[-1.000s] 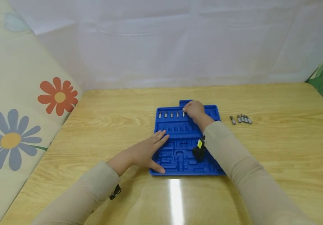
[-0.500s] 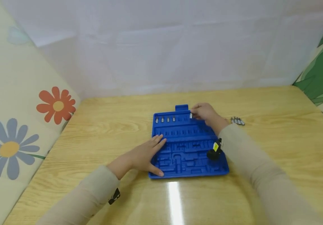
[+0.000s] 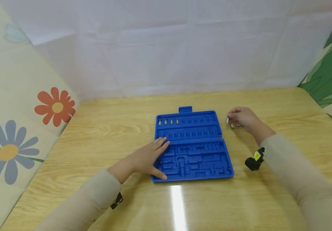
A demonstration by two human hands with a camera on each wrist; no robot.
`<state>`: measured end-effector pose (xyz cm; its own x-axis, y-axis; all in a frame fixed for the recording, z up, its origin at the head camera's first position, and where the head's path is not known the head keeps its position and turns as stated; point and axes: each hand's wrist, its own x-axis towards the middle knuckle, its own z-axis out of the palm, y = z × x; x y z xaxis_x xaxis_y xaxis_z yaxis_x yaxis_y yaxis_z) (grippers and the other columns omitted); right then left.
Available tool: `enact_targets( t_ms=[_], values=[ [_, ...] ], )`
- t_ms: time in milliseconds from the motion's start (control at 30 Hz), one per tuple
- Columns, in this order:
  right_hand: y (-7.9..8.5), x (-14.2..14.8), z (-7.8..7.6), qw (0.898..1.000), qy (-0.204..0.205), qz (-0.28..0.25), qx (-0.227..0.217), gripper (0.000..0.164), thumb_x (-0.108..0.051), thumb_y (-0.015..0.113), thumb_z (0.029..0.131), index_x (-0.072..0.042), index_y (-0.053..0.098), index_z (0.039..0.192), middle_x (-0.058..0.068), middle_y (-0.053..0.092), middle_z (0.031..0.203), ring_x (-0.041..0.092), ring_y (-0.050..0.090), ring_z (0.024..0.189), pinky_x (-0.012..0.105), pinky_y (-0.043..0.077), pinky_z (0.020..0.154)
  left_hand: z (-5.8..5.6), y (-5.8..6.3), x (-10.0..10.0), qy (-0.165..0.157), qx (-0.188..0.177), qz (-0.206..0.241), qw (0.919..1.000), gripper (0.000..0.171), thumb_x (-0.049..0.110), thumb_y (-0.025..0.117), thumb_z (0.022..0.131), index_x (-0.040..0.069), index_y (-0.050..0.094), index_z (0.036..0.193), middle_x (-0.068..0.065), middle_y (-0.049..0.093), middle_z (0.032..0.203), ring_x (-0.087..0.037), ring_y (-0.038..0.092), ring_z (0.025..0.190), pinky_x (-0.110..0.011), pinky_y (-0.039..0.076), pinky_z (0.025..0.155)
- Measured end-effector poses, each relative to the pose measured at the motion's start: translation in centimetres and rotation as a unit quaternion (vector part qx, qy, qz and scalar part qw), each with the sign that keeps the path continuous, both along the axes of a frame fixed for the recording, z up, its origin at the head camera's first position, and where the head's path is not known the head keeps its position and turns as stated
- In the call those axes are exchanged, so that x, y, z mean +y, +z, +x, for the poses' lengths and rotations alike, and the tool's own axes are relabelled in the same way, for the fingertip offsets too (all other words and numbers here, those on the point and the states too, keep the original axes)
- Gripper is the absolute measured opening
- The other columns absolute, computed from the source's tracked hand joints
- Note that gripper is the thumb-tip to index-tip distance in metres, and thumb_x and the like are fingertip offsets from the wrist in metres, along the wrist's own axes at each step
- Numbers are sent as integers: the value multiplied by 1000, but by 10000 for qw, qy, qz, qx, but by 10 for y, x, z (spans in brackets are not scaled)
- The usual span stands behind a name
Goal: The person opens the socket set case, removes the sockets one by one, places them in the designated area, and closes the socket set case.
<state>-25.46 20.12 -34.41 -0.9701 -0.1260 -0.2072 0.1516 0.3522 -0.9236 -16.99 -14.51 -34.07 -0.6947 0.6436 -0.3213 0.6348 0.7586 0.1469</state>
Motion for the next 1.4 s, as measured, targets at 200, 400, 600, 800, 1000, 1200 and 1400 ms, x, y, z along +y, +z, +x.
enact_targets(
  t_ms=[200, 400, 600, 800, 1000, 1200, 1400],
  values=[
    [-3, 32, 2, 9996, -212, 133, 109, 28, -10, 44, 90, 12, 42, 107, -9, 52, 70, 2, 52, 66, 23, 45, 70, 0, -2, -2, 6, 0, 91, 10000, 111, 74, 47, 60, 6, 7, 139, -14, 1, 143, -28, 1, 129, -40, 14, 101],
    [-7, 55, 2, 9978, -445, 467, 119, 28, -10, 43, 90, 12, 41, 108, -7, 51, 74, 2, 52, 66, 25, 46, 73, -1, -3, -2, 32, -23, 185, 9998, 111, 74, 48, 60, 7, 7, 139, -13, 0, 143, -28, 0, 129, -40, 13, 102],
    [-15, 64, 2, 9935, -416, 1047, 156, 22, -7, 43, 89, 12, 44, 102, 0, 50, 78, 3, 48, 65, 20, 44, 63, 0, -2, -2, 46, -31, 213, 9998, 111, 74, 48, 60, 8, 6, 139, -12, -1, 143, -27, -1, 129, -39, 12, 102],
    [-20, 66, 0, 9897, -238, 1414, -13, 23, -8, 44, 89, 11, 45, 102, 4, 53, 80, 6, 48, 65, 21, 43, 59, 0, -2, -2, 55, -65, 217, 9997, 111, 73, 48, 60, 8, 6, 139, -12, -1, 143, -27, -1, 129, -39, 12, 102],
    [-23, 66, -1, 9855, -218, 1680, 37, 25, -10, 43, 89, 12, 46, 101, 11, 52, 83, 11, 48, 66, 21, 41, 57, 1, -1, -1, 43, -63, 204, 9998, 111, 73, 48, 61, 7, 6, 139, -13, 0, 143, -27, -1, 129, -39, 13, 102],
    [-26, 63, -2, 9815, -412, 1862, 155, 21, -8, 46, 87, 12, 49, 95, 10, 52, 78, 11, 46, 61, 22, 39, 53, 2, 0, -1, 51, -79, 179, 9998, 110, 72, 50, 61, 7, 6, 139, -13, 0, 143, -27, 0, 129, -40, 13, 102],
    [-27, 62, -2, 9825, -581, 1766, 127, 21, -8, 46, 87, 11, 49, 92, 10, 52, 78, 10, 46, 61, 18, 38, 51, 1, -1, -1, -32, 26, 119, 9999, 110, 73, 47, 61, 6, 6, 139, -14, 0, 143, -28, 0, 129, -40, 13, 102]
  ],
)
